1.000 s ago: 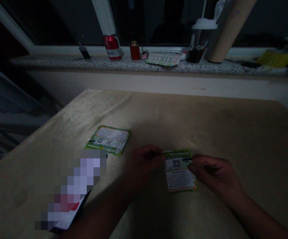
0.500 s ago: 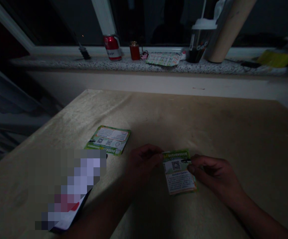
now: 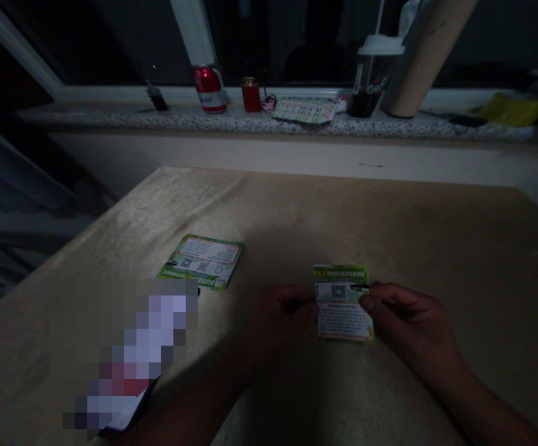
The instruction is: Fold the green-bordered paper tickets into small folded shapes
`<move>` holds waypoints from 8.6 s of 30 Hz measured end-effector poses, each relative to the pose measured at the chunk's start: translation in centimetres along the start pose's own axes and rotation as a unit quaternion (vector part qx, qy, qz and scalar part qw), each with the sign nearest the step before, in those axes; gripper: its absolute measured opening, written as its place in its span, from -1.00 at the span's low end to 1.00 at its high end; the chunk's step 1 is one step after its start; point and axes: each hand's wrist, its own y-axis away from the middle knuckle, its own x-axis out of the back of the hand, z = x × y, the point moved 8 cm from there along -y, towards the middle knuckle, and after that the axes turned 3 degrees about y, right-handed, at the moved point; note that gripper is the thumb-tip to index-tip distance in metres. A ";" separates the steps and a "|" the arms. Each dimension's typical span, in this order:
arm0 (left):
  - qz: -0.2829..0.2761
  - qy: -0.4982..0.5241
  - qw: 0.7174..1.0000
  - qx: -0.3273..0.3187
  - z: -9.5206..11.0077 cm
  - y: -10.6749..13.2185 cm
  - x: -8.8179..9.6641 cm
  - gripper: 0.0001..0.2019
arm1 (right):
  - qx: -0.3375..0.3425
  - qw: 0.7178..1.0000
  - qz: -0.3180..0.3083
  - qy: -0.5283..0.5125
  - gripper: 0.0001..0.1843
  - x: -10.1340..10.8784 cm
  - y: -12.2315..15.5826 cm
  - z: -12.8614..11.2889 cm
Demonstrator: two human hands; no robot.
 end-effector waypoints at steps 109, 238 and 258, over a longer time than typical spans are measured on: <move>0.091 -0.017 0.988 -0.123 3.0 0.3 1.9 -0.93 | -0.020 0.995 -0.096 -0.005 -0.78 -2.0 0.3 0.4; -0.003 -0.137 0.947 -0.291 5.3 2.3 -0.9 -0.94 | 0.261 0.960 -0.036 0.092 -0.76 -2.0 1.9 -5.5; 0.014 -0.132 0.937 -0.324 5.5 2.8 -0.5 -0.96 | 0.259 0.962 -0.046 0.069 -0.73 -2.0 1.9 -5.7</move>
